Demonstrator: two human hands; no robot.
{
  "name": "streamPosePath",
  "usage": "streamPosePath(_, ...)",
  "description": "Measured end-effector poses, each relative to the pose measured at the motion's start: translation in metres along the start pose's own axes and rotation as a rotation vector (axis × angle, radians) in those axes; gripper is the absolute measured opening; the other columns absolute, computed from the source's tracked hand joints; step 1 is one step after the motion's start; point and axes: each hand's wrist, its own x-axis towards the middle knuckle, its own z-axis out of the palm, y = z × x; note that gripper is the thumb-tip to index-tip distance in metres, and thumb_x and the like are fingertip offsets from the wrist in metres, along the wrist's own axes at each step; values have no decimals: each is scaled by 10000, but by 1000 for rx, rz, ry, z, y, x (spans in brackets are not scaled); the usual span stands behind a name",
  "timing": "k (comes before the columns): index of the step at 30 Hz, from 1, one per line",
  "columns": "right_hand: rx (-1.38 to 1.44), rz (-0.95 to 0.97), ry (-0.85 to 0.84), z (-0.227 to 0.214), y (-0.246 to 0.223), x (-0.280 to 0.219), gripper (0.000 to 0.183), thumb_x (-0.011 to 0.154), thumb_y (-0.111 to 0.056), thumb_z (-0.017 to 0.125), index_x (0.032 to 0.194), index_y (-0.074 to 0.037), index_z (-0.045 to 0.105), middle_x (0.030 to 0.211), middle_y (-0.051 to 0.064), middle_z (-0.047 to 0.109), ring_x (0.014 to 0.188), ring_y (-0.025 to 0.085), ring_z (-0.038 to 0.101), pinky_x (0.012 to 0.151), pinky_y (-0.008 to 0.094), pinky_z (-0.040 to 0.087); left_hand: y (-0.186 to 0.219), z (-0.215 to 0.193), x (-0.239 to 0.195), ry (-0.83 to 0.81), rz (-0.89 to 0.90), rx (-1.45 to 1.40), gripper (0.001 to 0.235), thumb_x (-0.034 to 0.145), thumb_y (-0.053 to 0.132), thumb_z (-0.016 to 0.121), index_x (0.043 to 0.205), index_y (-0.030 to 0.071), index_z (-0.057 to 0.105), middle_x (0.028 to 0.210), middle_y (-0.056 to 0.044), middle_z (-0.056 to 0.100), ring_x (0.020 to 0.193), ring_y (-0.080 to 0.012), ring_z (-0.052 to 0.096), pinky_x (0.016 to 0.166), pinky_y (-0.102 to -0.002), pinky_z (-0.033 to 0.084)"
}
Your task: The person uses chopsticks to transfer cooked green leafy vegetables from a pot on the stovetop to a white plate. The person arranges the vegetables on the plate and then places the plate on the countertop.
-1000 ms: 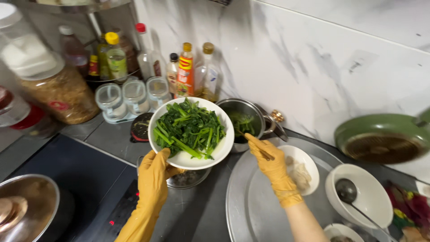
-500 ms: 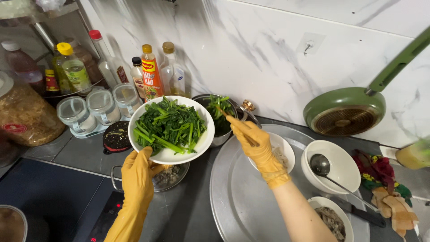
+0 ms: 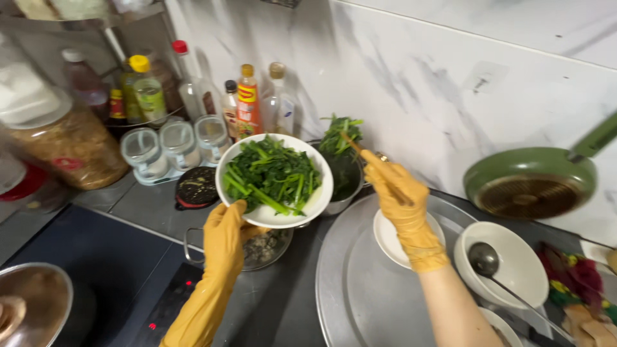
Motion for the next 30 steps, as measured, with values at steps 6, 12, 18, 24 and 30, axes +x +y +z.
streamPosePath(6, 495, 380, 85, 4, -15, 13, 206, 931, 34, 774, 1085, 110, 660, 912, 206, 745, 797, 231, 737, 784, 343, 639, 8, 12, -5, 16, -19, -14, 353, 912, 160, 672, 1115, -127, 636, 819, -261, 719, 645, -368, 755, 572, -467, 655)
streamPosePath(12, 402, 382, 46, 8, 0, 7, 241, 933, 69, 768, 1135, 125, 651, 931, 247, 727, 795, 282, 728, 770, 413, 646, 11, 10, -1, 36, -41, -37, 342, 899, 165, 679, 1083, -121, 636, 794, -271, 722, 630, -374, 754, 560, -468, 654)
streamPosePath(18, 406, 374, 31, 8, 2, 1, 256, 954, 48, 745, 1183, 118, 654, 973, 253, 728, 848, 272, 718, 808, 421, 629, 7, 4, 5, 13, -48, 24, 374, 910, 191, 678, 1116, -119, 637, 842, -267, 734, 684, -358, 767, 586, -447, 664)
streamPosePath(24, 622, 495, 144, 7, -4, 4, 149, 922, 95, 783, 1023, 120, 676, 945, 269, 724, 858, 324, 772, 758, 407, 674, -2, 3, 11, 34, -41, 0, 374, 901, 184, 679, 1127, -110, 641, 857, -259, 733, 676, -350, 765, 586, -438, 665)
streamPosePath(30, 151, 233, 23, -5, -38, 12, 187, 959, -134, 808, 1061, 13, 756, 947, 155, 780, 820, 260, 797, 748, 329, 671, 1, 17, 9, 16, -64, 35, 398, 897, 181, 674, 1144, -129, 642, 867, -270, 734, 691, -365, 767, 586, -449, 664)
